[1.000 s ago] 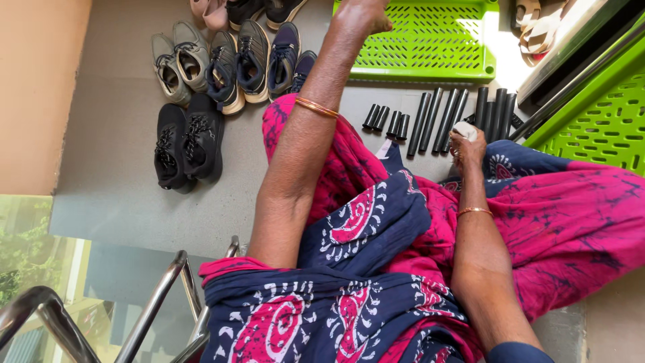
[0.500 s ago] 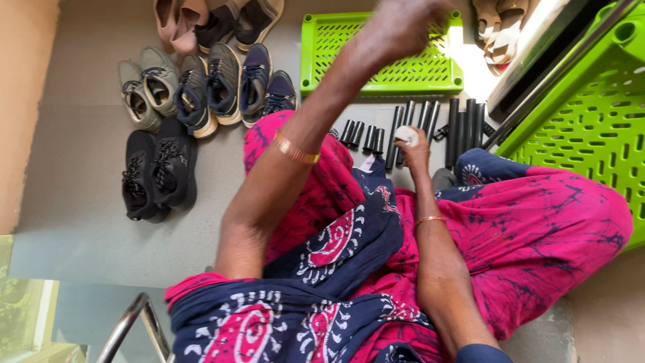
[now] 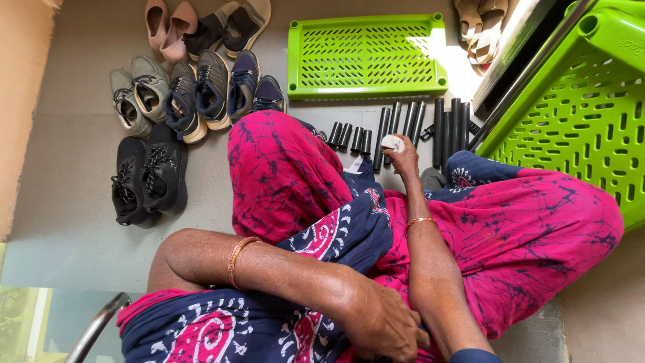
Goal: The person wipes a green plastic tray with a white cloth, then inserts black cylindrical legs into the tray's corner holes. The person sits on the floor surrounded by shoes and other disassembled tray parts.
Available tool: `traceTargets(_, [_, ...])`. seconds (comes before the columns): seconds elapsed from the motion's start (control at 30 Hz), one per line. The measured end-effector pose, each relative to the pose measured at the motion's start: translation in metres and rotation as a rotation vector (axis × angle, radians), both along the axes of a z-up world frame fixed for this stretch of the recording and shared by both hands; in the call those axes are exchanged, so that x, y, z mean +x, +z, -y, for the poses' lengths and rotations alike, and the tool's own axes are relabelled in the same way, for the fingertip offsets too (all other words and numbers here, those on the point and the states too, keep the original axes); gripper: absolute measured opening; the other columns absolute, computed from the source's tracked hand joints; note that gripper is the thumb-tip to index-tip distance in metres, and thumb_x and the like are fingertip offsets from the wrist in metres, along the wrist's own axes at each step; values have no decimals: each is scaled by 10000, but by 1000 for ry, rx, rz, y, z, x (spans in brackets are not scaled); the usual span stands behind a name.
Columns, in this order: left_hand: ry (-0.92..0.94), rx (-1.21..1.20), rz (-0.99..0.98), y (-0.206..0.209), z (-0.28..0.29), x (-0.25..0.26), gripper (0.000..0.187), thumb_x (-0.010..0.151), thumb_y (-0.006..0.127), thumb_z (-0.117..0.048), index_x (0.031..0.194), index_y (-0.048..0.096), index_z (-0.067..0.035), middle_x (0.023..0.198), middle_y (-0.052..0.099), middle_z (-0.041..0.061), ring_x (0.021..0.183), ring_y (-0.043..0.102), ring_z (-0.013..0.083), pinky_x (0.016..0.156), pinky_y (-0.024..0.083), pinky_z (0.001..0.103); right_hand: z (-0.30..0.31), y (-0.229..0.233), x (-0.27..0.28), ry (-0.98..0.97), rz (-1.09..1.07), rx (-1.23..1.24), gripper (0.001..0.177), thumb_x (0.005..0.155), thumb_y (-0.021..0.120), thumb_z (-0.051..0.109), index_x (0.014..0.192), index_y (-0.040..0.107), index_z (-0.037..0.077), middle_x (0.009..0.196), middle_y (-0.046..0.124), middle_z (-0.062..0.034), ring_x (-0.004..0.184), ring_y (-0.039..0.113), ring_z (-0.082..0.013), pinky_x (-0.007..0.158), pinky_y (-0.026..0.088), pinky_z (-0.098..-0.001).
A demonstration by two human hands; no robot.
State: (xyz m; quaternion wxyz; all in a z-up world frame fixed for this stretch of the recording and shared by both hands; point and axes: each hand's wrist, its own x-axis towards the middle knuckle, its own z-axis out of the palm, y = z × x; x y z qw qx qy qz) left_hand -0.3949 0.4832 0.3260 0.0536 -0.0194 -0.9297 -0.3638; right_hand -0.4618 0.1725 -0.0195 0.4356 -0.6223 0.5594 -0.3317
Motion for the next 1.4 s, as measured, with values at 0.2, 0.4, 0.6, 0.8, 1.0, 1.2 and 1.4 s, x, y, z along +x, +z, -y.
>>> traceTargets(0.2, [200, 89, -233, -20, -28, -14, 156, 900, 658, -170, 946, 653, -20, 890, 725, 142, 865, 730, 290, 723, 574, 415, -2, 14, -9, -7, -57, 100, 610, 720, 877, 194, 1290, 665, 143, 879, 739, -63, 613, 650, -118, 515, 535, -286])
traceTargets(0.4, [301, -20, -335, 57, -26, 4, 230, 934, 657, -162, 1116, 636, -23, 926, 709, 132, 872, 718, 292, 743, 559, 433, -13, 31, -5, 2, -62, 134, 628, 724, 877, 180, 1307, 647, 146, 840, 730, -54, 575, 636, -110, 420, 512, -279])
traceTargets(0.6, [708, -291, -483, 152, 30, 76, 345, 968, 656, -155, 1286, 620, -26, 963, 692, 121, 880, 707, 293, 763, 545, 450, -32, 33, 11, 9, -13, 165, 601, 727, 829, 128, 1300, 649, 142, 911, 729, -15, 627, 663, -87, 419, 527, -283])
traceTargets(0.8, [1348, -267, -338, 112, 185, 239, 354, 1013, 705, -346, 1251, 676, -86, 1057, 788, 116, 900, 780, 247, 759, 617, 358, -10, 29, 46, 4, 46, 245, 567, 772, 800, 91, 1316, 640, 124, 905, 707, -46, 626, 597, -112, 474, 470, -285])
traceTargets(1.0, [1633, 40, -7, -73, 316, 319, 343, 950, 704, -387, 1065, 725, -64, 914, 768, 158, 787, 749, 329, 713, 566, 452, 70, 14, 87, -162, 382, 138, 567, 807, 823, 86, 1326, 596, 80, 1040, 692, -47, 804, 655, -86, 659, 551, -242])
traceTargets(1.2, [1654, 39, 149, -269, 403, 321, 451, 964, 668, -408, 1210, 631, -33, 1173, 698, 219, 1103, 656, 424, 920, 516, 524, 182, 4, 126, -180, 110, -228, 543, 890, 841, 117, 1374, 602, 55, 1219, 695, -118, 1085, 670, -219, 945, 552, -338])
traceTargets(1.4, [1825, -255, 157, -382, 464, 286, 651, 993, 615, -467, 1449, 513, -14, 1527, 432, 261, 1453, 361, 444, 1187, 228, 639, 239, -43, 149, 72, -407, -405, 671, 1037, 763, 302, 1560, 420, 59, 1578, 427, -252, 1484, 363, -426, 1228, 277, -546])
